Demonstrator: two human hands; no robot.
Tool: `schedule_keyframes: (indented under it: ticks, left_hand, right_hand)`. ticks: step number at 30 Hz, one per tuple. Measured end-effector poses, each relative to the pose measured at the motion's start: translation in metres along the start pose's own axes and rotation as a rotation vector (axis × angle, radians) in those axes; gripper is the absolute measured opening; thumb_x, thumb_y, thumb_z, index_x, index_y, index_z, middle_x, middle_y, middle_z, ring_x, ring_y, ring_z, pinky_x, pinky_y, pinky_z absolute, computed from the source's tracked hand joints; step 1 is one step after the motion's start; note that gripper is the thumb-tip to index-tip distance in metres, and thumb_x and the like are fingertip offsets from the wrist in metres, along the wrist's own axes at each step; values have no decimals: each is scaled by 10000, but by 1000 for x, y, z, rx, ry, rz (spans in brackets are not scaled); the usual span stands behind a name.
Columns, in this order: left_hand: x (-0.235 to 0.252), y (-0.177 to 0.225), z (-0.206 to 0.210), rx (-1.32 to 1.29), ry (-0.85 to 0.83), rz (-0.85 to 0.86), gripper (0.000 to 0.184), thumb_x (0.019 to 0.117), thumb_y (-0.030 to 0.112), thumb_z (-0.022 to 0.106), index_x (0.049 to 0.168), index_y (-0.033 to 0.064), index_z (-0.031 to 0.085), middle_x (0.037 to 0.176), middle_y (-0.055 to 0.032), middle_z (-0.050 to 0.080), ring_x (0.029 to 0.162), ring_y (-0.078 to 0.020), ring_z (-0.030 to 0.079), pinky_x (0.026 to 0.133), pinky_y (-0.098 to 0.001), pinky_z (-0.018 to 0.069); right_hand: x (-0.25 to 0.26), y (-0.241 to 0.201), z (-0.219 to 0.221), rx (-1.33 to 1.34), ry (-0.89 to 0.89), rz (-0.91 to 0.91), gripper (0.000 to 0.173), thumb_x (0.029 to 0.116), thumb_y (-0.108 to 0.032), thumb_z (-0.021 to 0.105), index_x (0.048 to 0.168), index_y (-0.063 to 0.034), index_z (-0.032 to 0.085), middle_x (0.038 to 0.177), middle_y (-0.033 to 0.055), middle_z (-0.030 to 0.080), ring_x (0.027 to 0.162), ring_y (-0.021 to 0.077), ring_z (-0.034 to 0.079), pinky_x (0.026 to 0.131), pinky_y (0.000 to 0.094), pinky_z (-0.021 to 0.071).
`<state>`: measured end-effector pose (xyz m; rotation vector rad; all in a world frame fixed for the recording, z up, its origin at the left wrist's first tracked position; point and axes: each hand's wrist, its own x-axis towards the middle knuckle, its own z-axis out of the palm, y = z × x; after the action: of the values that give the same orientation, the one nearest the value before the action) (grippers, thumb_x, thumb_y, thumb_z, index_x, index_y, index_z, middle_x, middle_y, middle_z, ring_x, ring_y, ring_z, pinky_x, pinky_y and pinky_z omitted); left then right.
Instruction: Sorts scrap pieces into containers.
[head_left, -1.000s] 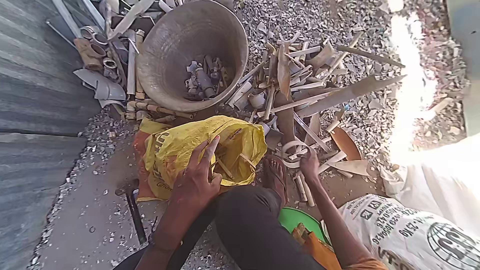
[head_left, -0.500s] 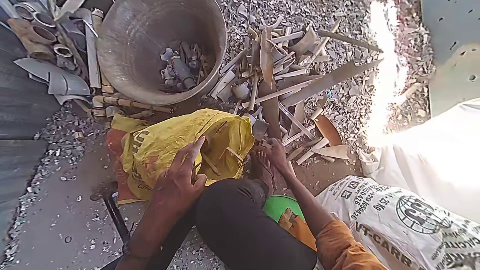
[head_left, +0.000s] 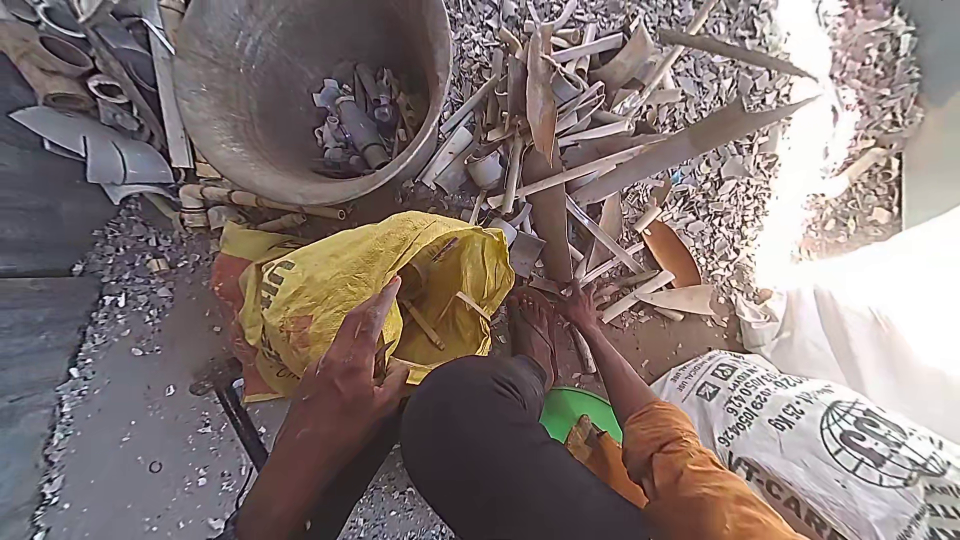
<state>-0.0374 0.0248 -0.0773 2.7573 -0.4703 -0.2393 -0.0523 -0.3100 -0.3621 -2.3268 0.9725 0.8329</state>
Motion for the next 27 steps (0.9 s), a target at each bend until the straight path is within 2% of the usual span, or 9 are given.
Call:
schedule_keyframes:
  ticks: [1,5,7,12,15,18,21,24,27]
  left_hand:
    - [0,1,-1,4,-3,-1,844,783,173,611,1594,156,377,1451,-169,557,1020,-401,693,735,-596,568]
    - [-5,2,-1,26,2,9,833,780,178,606,1586,164,397,1459,-162,554,977,-394,705,685,-593,567]
    - [-7,1,-2,21,7,-1,824,783,181,605,1583,174,405,1457,-153,558,964,-388,706,682,-591,567]
    - [-8,-5,-2,12,14,-10,799,802,189,592,1580,188,410,1437,-144,576,994,-387,703,708,-602,564]
    - [-5,-5,-5,1,-8,-18,790,806,176,597,1575,216,420,1445,-125,571,937,-378,705,695,-608,556]
    - [-4,-1,-9,15,-45,-27,796,825,143,625,1584,237,408,1489,-123,533,856,-388,708,658,-623,550]
    - [-6,4,-13,33,-42,-61,796,843,140,638,1589,274,397,1523,-100,503,783,-347,699,629,-578,550]
    - [-8,4,-18,16,-52,-115,790,864,152,638,1602,248,374,1525,-88,508,913,-367,706,731,-599,555]
    - [-8,3,-24,-55,-84,-184,786,894,151,625,1617,264,337,1550,-70,488,1096,-386,669,857,-632,528]
  right_hand:
    - [-3,3,-4,-16,1,-7,827,856,-351,737,1597,-253,383,1683,243,178,1503,549,200,1045,781,314]
    - [0,16,12,-190,28,-48,863,869,-368,727,1623,-267,319,1651,308,211,1475,581,247,1029,798,316]
    - [9,18,27,-184,91,-45,778,863,-363,720,1575,-235,433,1644,300,243,1482,565,243,1053,786,294]
    - [9,20,32,-242,91,-75,556,942,-225,604,1493,-179,544,1600,322,319,1432,577,336,1023,703,418]
    - [2,27,21,-123,112,-90,468,913,-178,653,1375,-113,623,1566,342,335,1398,550,384,1014,625,474]
    - [-23,36,-4,85,198,-156,430,885,-156,721,1289,-18,669,1363,314,567,1235,471,582,1010,601,486]
    - [-64,42,-50,158,173,-178,358,912,-209,735,1184,19,692,1146,269,685,1103,438,645,968,634,468]
    - [-110,49,-96,211,166,-248,313,866,-187,787,1095,16,722,1014,233,717,979,399,680,905,628,496]
    - [-148,52,-131,409,173,-397,227,817,-102,805,1006,-7,724,868,87,739,742,172,703,743,399,594]
